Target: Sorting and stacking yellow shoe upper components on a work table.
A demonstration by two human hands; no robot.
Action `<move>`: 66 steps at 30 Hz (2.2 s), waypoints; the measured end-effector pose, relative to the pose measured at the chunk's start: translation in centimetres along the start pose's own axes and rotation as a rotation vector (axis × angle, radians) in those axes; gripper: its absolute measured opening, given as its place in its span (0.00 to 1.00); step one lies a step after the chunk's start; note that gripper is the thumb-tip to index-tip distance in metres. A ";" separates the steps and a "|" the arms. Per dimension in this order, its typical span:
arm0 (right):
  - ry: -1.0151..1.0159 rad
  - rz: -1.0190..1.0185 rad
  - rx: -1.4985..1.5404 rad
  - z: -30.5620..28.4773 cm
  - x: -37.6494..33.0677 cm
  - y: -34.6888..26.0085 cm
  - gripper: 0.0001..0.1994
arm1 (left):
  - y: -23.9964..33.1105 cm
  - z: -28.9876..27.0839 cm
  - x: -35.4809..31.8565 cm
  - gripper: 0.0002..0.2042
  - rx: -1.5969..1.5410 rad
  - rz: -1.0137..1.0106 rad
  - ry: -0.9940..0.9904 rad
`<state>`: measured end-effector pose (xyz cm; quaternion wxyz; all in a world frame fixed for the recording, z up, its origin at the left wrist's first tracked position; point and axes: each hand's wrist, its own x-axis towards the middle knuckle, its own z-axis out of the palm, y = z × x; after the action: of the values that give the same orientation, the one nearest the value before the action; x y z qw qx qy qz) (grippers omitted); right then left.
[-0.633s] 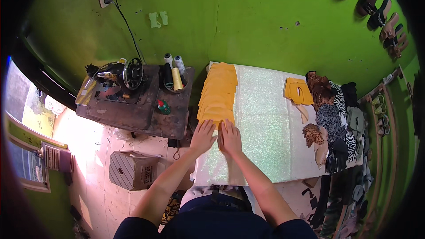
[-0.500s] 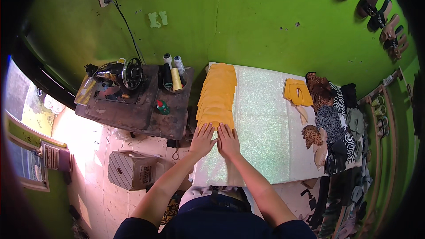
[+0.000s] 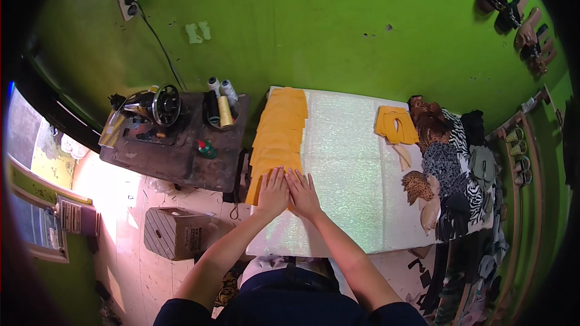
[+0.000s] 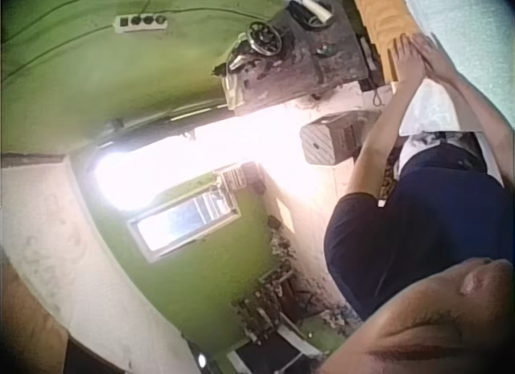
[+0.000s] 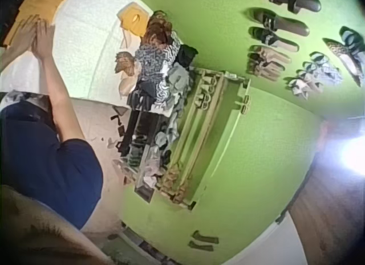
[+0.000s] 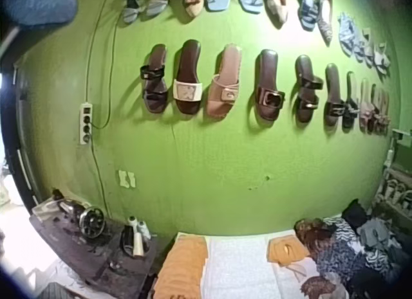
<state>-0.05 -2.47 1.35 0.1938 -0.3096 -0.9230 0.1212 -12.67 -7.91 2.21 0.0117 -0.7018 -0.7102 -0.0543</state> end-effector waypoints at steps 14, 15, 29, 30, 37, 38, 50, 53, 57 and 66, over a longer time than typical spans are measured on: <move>0.231 0.104 0.080 -10.9 -5.2 17.6 0.13 | 17.3 0.0 12.9 0.13 -0.342 0.121 0.114; 0.232 0.107 0.071 -11.8 -5.5 19.1 0.13 | 18.6 0.1 14.2 0.13 -0.347 0.127 0.118; 0.208 0.172 -0.318 -22.7 -5.5 37.2 0.14 | 26.9 0.4 29.4 0.08 -0.269 0.189 -0.001; 0.174 0.155 -0.379 -22.9 -5.4 38.2 0.14 | 27.0 0.7 29.7 0.08 -0.180 0.195 -0.041; -0.044 0.151 -0.307 -20.5 -4.7 41.0 0.17 | 26.3 4.3 29.8 0.10 -0.099 0.187 0.035; -0.048 0.148 -0.300 -20.0 -4.7 41.2 0.17 | 26.2 4.6 29.8 0.10 -0.097 0.181 0.029; 0.166 0.056 -0.304 -20.1 -4.8 41.9 0.21 | 25.7 2.5 30.4 0.17 0.060 0.301 0.013; 0.243 0.034 -0.329 -20.9 -4.4 40.5 0.21 | 25.6 1.2 29.8 0.18 0.049 0.322 0.216; 0.296 -0.020 -0.310 -21.0 -4.5 38.2 0.17 | 24.9 0.4 27.9 0.18 0.003 0.310 0.272; 0.322 -0.220 -0.243 -18.5 -7.4 31.1 0.13 | 21.7 0.0 20.2 0.16 -0.017 0.419 0.299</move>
<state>29.65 19.12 5.12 0.3121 -0.2433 -0.9162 -0.0637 8.66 12.37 5.44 0.1215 -0.8178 -0.5392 -0.1600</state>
